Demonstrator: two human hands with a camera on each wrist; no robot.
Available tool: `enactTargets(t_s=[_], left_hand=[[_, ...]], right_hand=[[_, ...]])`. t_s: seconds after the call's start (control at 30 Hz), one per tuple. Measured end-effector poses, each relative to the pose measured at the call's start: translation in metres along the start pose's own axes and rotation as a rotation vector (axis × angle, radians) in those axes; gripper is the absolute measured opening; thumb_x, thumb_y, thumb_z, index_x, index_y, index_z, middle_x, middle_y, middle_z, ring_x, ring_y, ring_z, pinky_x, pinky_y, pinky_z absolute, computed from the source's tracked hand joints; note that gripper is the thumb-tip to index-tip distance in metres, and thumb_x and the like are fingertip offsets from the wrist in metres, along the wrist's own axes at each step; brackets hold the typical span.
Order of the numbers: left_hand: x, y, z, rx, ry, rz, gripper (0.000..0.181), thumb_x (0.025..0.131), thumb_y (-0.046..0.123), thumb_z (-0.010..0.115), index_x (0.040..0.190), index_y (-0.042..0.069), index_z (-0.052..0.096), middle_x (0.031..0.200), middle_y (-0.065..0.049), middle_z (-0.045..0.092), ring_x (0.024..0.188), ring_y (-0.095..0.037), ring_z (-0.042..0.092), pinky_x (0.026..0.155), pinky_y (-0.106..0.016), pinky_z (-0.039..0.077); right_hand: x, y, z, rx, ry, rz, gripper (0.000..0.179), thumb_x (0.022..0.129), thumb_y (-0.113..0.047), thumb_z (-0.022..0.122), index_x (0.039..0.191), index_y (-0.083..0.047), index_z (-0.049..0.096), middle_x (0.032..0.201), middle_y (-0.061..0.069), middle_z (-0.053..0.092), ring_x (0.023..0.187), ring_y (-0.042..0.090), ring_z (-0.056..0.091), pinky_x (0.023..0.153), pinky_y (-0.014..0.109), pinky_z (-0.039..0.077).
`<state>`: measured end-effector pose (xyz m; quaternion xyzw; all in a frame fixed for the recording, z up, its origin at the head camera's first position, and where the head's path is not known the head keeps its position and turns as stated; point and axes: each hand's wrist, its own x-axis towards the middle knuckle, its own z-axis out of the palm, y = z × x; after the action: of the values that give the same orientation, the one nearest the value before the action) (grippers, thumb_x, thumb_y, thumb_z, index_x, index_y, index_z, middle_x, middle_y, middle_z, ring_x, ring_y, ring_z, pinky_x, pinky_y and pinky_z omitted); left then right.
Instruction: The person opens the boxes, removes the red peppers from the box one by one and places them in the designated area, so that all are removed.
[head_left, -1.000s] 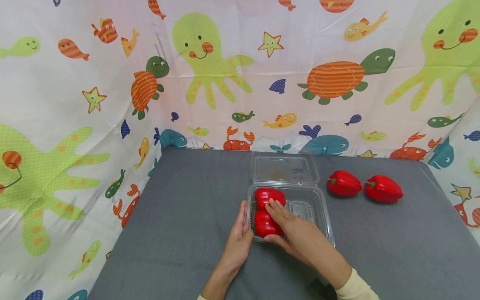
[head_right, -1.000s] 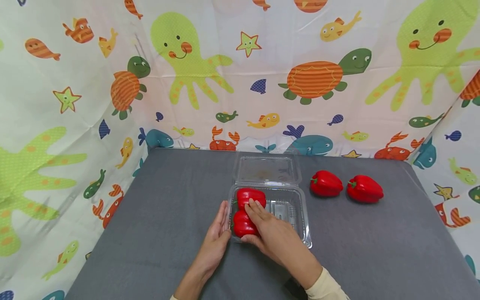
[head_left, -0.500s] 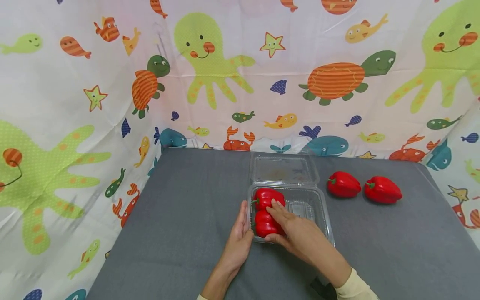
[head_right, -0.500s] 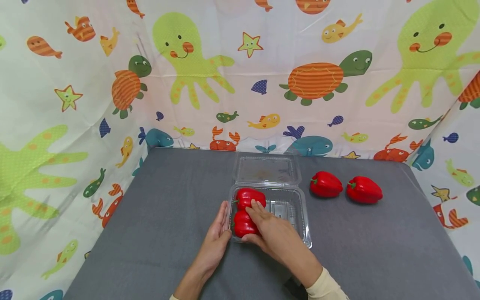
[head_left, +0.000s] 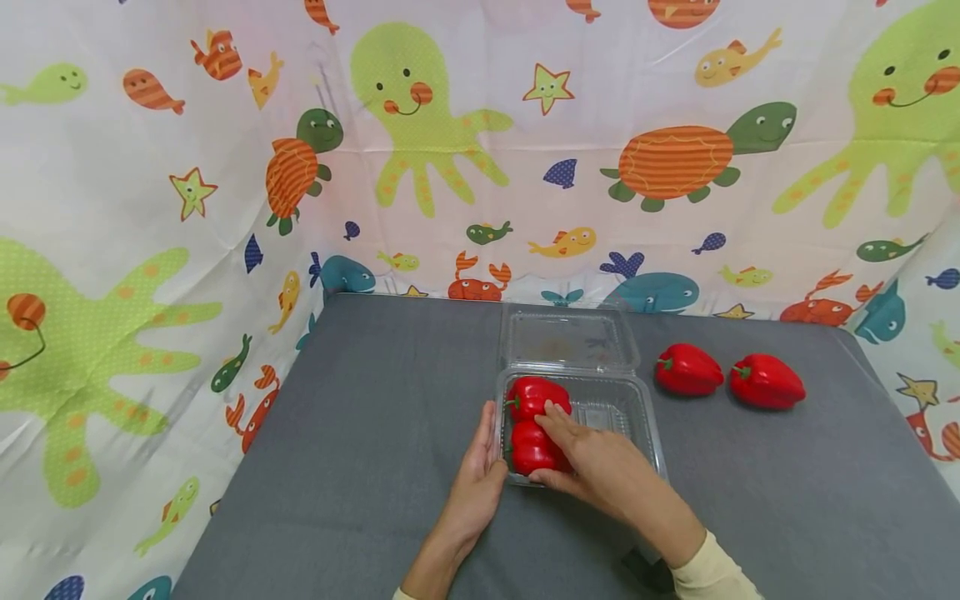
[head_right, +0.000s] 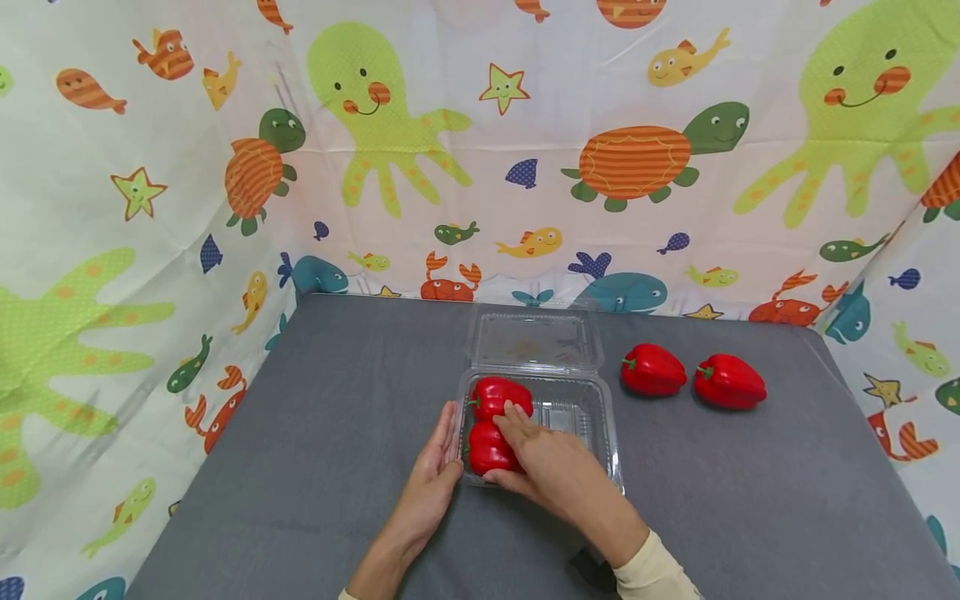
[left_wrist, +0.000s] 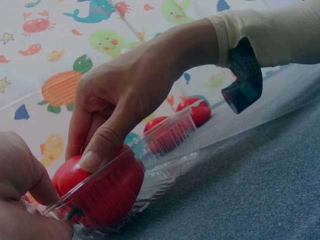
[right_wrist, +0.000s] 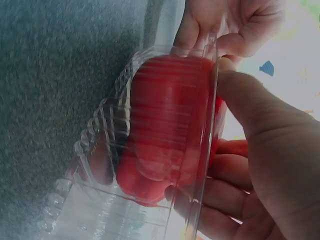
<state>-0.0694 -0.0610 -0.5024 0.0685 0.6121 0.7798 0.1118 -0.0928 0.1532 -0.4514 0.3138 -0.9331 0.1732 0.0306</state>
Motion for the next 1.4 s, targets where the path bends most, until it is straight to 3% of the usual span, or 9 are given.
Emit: enactTargets(t_s=[0.57,0.73,1.17,1.3,1.4], left_hand=[[0.000,0.002,0.000,0.017,-0.001,-0.013,0.081,0.102,-0.012,0.036,0.171,0.013,0.000,0.179,0.001,0.001,0.163,-0.019,0.003,0.126,-0.026,0.017],[-0.001,0.002,0.000,0.022,-0.015,-0.005,0.082,0.102,-0.013,0.034,0.171,0.013,-0.001,0.178,0.001,-0.001,0.163,-0.018,0.000,0.126,-0.026,0.015],[-0.001,0.001,0.001,0.018,-0.018,-0.009,0.082,0.102,-0.014,0.035,0.171,0.012,-0.001,0.179,0.001,-0.001,0.163,-0.016,0.001,0.126,-0.026,0.014],[0.000,0.001,0.002,0.015,-0.008,-0.015,0.083,0.102,-0.013,0.038,0.171,0.013,0.000,0.179,0.001,0.000,0.163,-0.018,0.001,0.126,-0.027,0.016],[0.001,0.002,0.003,0.008,0.008,-0.026,0.084,0.102,-0.012,0.040,0.171,0.014,0.001,0.178,0.003,0.002,0.164,-0.019,0.003,0.125,-0.026,0.020]], right_hand=[[0.000,0.011,-0.002,-0.027,0.011,-0.072,0.080,0.086,-0.053,0.084,0.145,-0.004,0.063,0.138,0.015,0.069,0.099,0.030,0.079,0.082,0.041,0.066],[-0.001,0.015,-0.001,-0.015,0.037,-0.096,0.079,0.085,-0.052,0.085,0.144,-0.005,0.063,0.126,0.012,0.076,0.090,0.024,0.080,0.078,0.037,0.066],[-0.003,0.021,-0.008,0.111,-0.051,-0.033,0.078,0.088,-0.056,0.081,0.148,-0.010,0.061,0.101,-0.002,0.080,0.079,0.008,0.073,0.074,0.028,0.065],[-0.004,0.018,-0.008,0.101,-0.052,-0.021,0.078,0.088,-0.054,0.081,0.149,-0.011,0.058,0.104,-0.002,0.079,0.080,0.007,0.072,0.075,0.029,0.065],[-0.005,0.014,-0.008,0.091,-0.057,-0.007,0.081,0.089,-0.055,0.080,0.153,-0.011,0.055,0.115,0.002,0.078,0.088,0.011,0.074,0.079,0.032,0.066]])
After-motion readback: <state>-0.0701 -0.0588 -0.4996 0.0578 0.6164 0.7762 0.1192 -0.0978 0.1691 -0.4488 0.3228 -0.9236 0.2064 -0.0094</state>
